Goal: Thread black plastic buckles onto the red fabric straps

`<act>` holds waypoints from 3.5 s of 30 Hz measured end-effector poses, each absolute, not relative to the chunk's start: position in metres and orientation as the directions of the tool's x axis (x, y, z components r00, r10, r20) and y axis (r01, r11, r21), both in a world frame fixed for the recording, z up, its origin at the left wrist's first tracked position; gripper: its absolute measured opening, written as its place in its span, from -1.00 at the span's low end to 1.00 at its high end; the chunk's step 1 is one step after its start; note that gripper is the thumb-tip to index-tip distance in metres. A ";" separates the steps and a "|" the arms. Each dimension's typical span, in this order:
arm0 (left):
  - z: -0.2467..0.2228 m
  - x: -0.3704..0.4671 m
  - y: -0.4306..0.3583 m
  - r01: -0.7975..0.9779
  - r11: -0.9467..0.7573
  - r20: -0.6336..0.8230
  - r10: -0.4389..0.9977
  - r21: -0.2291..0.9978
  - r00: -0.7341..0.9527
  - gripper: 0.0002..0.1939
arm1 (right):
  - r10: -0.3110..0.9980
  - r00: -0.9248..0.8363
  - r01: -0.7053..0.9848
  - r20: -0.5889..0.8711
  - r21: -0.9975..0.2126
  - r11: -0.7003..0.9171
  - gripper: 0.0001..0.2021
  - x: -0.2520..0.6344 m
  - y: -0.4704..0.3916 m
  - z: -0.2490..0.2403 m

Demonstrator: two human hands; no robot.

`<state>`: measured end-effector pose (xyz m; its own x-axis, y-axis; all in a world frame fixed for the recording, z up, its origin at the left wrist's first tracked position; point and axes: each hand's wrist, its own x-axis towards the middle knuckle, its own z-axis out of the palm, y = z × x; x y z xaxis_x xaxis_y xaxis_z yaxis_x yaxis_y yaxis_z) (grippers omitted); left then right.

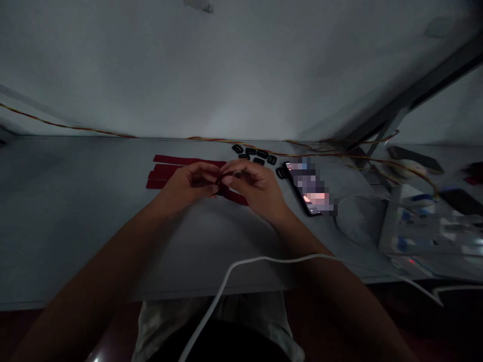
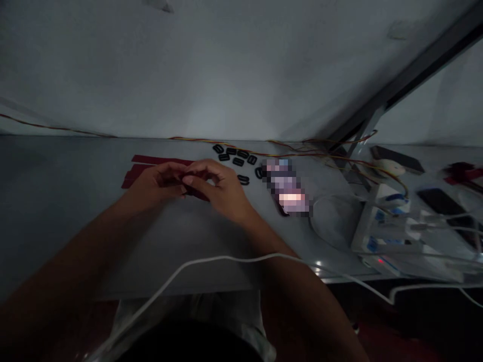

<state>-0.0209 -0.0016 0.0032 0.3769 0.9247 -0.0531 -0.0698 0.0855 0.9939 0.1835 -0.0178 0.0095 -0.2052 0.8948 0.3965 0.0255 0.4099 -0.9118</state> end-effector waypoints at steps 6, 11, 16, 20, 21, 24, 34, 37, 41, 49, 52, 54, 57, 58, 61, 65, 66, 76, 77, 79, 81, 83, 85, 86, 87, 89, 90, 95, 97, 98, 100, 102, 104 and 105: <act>0.000 -0.018 -0.003 0.131 0.064 -0.112 0.910 0.989 0.400 -0.61 | 0.968 -0.234 -0.139 0.087 -0.989 0.055 -0.59 0.193 -0.028 0.035; -0.006 -0.017 -0.002 0.092 0.142 -0.168 0.892 0.986 0.419 -0.71 | 0.953 -0.262 0.183 -0.152 -0.977 -0.106 -0.57 0.200 -0.026 0.035; -0.005 -0.016 -0.004 -0.002 0.171 -0.151 0.873 0.985 0.464 -0.72 | 0.933 -0.273 0.247 -0.235 -0.954 -0.168 -0.64 0.199 -0.021 0.022; -0.001 -0.015 -0.007 -0.019 0.181 -0.150 0.863 0.983 0.482 -0.65 | 0.903 -0.333 0.257 -0.270 -0.948 -0.188 -0.60 0.200 -0.019 0.019; -0.001 -0.015 -0.007 -0.018 0.185 -0.153 0.862 0.983 0.484 -0.64 | 0.896 -0.347 0.252 -0.277 -0.948 -0.195 -0.59 0.200 -0.018 0.019; -0.002 -0.013 -0.008 -0.011 0.207 -0.175 0.855 0.978 0.489 -0.62 | 0.874 -0.399 0.200 -0.278 -0.956 -0.213 -0.57 0.200 -0.019 0.017; 0.002 -0.021 -0.005 -0.166 0.343 -0.244 0.867 0.924 0.434 -0.56 | 0.860 -0.423 0.422 0.286 -0.778 0.466 -0.47 0.194 -0.020 0.020; 0.005 -0.023 -0.003 -0.208 0.373 -0.260 0.867 0.904 0.424 -0.54 | 0.844 -0.380 0.405 0.378 -0.753 0.519 -0.63 0.188 -0.019 0.009; 0.011 -0.039 0.004 -0.102 0.343 -0.267 0.858 0.934 0.439 -0.57 | 0.845 -0.350 0.465 0.404 -0.708 0.531 -0.67 0.191 -0.020 0.007; 0.028 -0.129 0.015 0.594 -0.146 -0.329 0.718 0.791 0.614 -0.84 | 0.795 -0.509 0.399 0.332 -0.727 0.559 -0.70 0.194 -0.021 0.013; 0.030 -0.127 0.012 0.692 -0.316 -0.210 0.800 0.649 0.562 -0.80 | 0.761 -0.572 0.398 0.307 -0.706 0.585 -0.67 0.189 -0.021 0.011; 0.029 -0.107 0.007 0.701 -0.352 -0.089 0.856 0.621 0.509 -0.67 | 0.776 -0.568 0.441 0.273 -0.696 0.567 -0.65 0.194 -0.020 0.013; 0.023 -0.064 -0.003 0.629 -0.406 -0.066 0.805 0.663 0.590 -0.53 | 0.880 -0.451 0.620 0.148 -0.657 0.428 -0.78 0.215 -0.013 0.019; 0.019 -0.051 -0.007 0.599 -0.430 -0.056 0.780 0.675 0.623 -0.49 | 0.909 -0.407 0.692 0.094 -0.618 0.374 -0.81 0.223 -0.011 0.021; 0.007 -0.025 -0.015 0.574 -0.482 -0.026 0.750 0.662 0.661 -0.49 | 0.918 -0.386 0.773 -0.091 -0.575 0.268 -0.80 0.238 -0.007 0.024; 0.000 -0.019 -0.018 0.580 -0.546 -0.006 0.725 0.604 0.688 -0.62 | 0.835 -0.499 0.694 -0.231 -0.684 0.225 -0.90 0.235 -0.008 0.022; 0.000 -0.019 -0.017 0.576 -0.551 -0.003 0.721 0.604 0.693 -0.64 | 0.829 -0.510 0.671 -0.230 -0.710 0.215 -0.93 0.233 -0.009 0.021; 0.011 -0.015 -0.015 0.388 -0.414 0.155 0.822 0.823 0.548 -0.66 | 0.899 -0.425 0.257 -0.107 -0.966 0.007 -0.83 0.229 -0.014 0.041; 0.011 -0.014 -0.016 0.346 -0.376 0.156 0.838 0.859 0.523 -0.66 | 0.898 -0.430 0.196 -0.094 -0.980 -0.009 -0.81 0.228 -0.015 0.042; 0.012 -0.013 -0.017 0.237 -0.276 0.136 0.867 0.931 0.479 -0.64 | 0.893 -0.444 0.108 -0.068 -0.994 -0.022 -0.74 0.226 -0.017 0.042; 0.013 -0.012 -0.018 0.117 -0.175 0.106 0.890 0.977 0.444 -0.60 | 0.907 -0.421 0.063 -0.027 -0.998 0.000 -0.68 0.222 -0.017 0.039; 0.013 -0.011 -0.018 0.012 -0.120 0.105 0.909 0.993 0.403 -0.58 | 0.924 -0.383 0.040 0.006 -0.999 0.023 -0.70 0.218 -0.017 0.035; 0.013 -0.009 -0.017 -0.072 -0.119 0.136 0.927 0.990 0.350 -0.58 | 0.921 -0.389 0.019 -0.010 -1.000 -0.003 -0.70 0.213 -0.017 0.030; 0.012 -0.008 -0.017 -0.099 -0.126 0.152 0.933 0.987 0.325 -0.57 | 0.914 -0.404 0.010 -0.036 -0.999 -0.034 -0.69 0.211 -0.017 0.028; 0.012 -0.007 -0.017 -0.116 -0.134 0.164 0.939 0.984 0.302 -0.57 | 0.908 -0.414 0.004 -0.064 -0.998 -0.068 -0.68 0.208 -0.017 0.026; 0.010 -0.004 -0.017 -0.142 -0.152 0.186 0.945 0.978 0.269 -0.57 | 0.908 -0.404 -0.005 -0.111 -0.992 -0.124 -0.65 0.205 -0.017 0.023; 0.009 -0.003 -0.017 -0.156 -0.163 0.199 0.946 0.974 0.256 -0.58 | 0.914 -0.385 -0.012 -0.128 -0.990 -0.144 -0.63 0.204 -0.017 0.023; 0.005 0.000 -0.023 -0.174 -0.264 0.298 0.930 0.949 0.217 -0.78 | 0.909 -0.363 -0.044 -0.204 -0.971 -0.235 -0.53 0.203 -0.018 0.025; 0.005 -0.002 -0.024 -0.122 -0.331 0.351 0.911 0.936 0.217 -0.88 | 0.896 -0.382 -0.067 -0.227 -0.960 -0.272 -0.54 0.202 -0.018 0.026; 0.005 -0.003 -0.025 -0.085 -0.372 0.382 0.895 0.924 0.231 -0.88 | 0.891 -0.388 -0.091 -0.235 -0.952 -0.291 -0.55 0.202 -0.018 0.026; 0.005 -0.007 -0.024 -0.006 -0.456 0.441 0.856 0.890 0.270 -0.85 | 0.889 -0.390 -0.153 -0.238 -0.936 -0.318 -0.57 0.200 -0.018 0.026; 0.005 -0.010 -0.022 0.045 -0.530 0.493 0.814 0.847 0.306 -0.84 | 0.898 -0.378 -0.209 -0.223 -0.925 -0.318 -0.59 0.199 -0.019 0.025; 0.005 -0.012 -0.019 0.068 -0.585 0.538 0.780 0.808 0.319 -0.85 | 0.910 -0.362 -0.243 -0.204 -0.921 -0.303 -0.58 0.199 -0.019 0.025; 0.005 -0.013 -0.018 0.080 -0.603 0.552 0.769 0.794 0.322 -0.85 | 0.913 -0.359 -0.250 -0.193 -0.923 -0.293 -0.58 0.199 -0.020 0.025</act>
<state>-0.0127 -0.0182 0.0053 0.3220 0.7694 0.5517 0.0804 -0.6028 0.7938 0.1993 -0.0196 0.0249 -0.3590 0.9132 -0.1930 -0.2501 -0.2934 -0.9227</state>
